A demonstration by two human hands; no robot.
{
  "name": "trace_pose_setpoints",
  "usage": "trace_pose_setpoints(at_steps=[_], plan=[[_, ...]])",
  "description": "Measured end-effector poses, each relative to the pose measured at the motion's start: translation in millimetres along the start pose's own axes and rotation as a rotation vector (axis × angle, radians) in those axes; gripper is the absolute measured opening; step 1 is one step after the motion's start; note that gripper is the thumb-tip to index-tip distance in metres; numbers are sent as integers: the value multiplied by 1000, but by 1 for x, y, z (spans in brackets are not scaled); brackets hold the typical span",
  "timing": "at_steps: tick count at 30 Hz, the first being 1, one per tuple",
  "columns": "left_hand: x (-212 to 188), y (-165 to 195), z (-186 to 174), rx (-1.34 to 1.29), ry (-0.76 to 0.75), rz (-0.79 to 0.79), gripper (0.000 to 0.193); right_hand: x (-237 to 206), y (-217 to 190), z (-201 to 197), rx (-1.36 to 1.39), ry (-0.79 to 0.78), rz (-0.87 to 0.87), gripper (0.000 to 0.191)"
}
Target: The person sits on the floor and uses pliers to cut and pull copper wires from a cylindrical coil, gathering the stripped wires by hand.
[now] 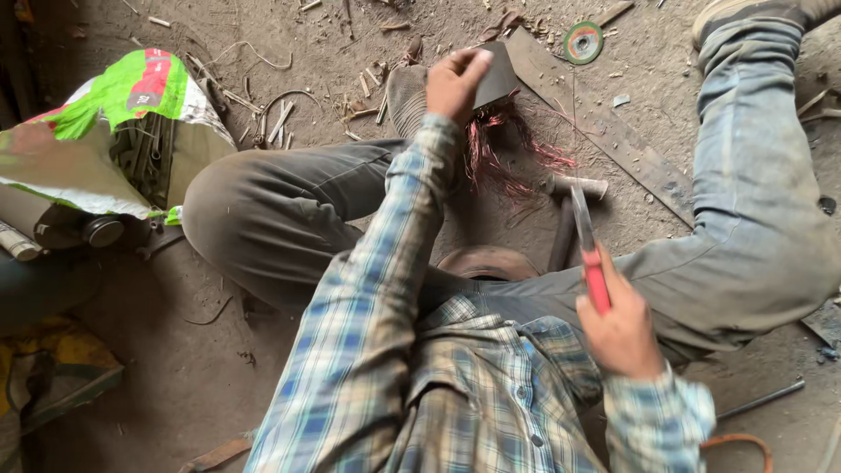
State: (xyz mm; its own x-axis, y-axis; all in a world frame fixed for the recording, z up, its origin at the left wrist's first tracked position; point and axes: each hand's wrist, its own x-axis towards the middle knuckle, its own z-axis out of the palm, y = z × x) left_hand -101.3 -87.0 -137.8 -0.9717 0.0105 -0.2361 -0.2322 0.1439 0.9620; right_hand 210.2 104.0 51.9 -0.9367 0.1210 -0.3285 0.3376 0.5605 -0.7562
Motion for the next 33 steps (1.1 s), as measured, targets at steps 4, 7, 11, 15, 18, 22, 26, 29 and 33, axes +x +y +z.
trace_pose_setpoints(at_steps=[4, 7, 11, 15, 18, 22, 26, 29, 33], plan=[[-50, 12, -2, -284, -437, -50, 34, 60, -11, 26, -2, -37, -194, 69], [-59, 13, -6, -364, -385, -18, 30, 91, -13, 47, -116, -184, -22, 77], [-30, 4, -34, -78, -19, -23, 30, 121, -1, 55, -8, -271, -9, 82], [-4, -14, -56, -276, 133, -126, 31, 156, 21, 67, -164, -385, 305, 88], [3, -28, -49, -388, 142, -223, 28, 174, 33, 83, -379, -294, 91, 86], [8, -53, -32, -270, 135, -22, 29, 183, 34, 98, -599, -267, 33, 83], [9, -61, -28, -183, 130, -175, 31, 188, 22, 108, -753, -203, -42, 84], [11, -62, -29, 116, 165, -274, 30, 190, 13, 113, -860, -160, -78, 83], [15, -63, -27, 263, 170, -280, 32, 189, 9, 119, -1030, -116, -109, 83]])
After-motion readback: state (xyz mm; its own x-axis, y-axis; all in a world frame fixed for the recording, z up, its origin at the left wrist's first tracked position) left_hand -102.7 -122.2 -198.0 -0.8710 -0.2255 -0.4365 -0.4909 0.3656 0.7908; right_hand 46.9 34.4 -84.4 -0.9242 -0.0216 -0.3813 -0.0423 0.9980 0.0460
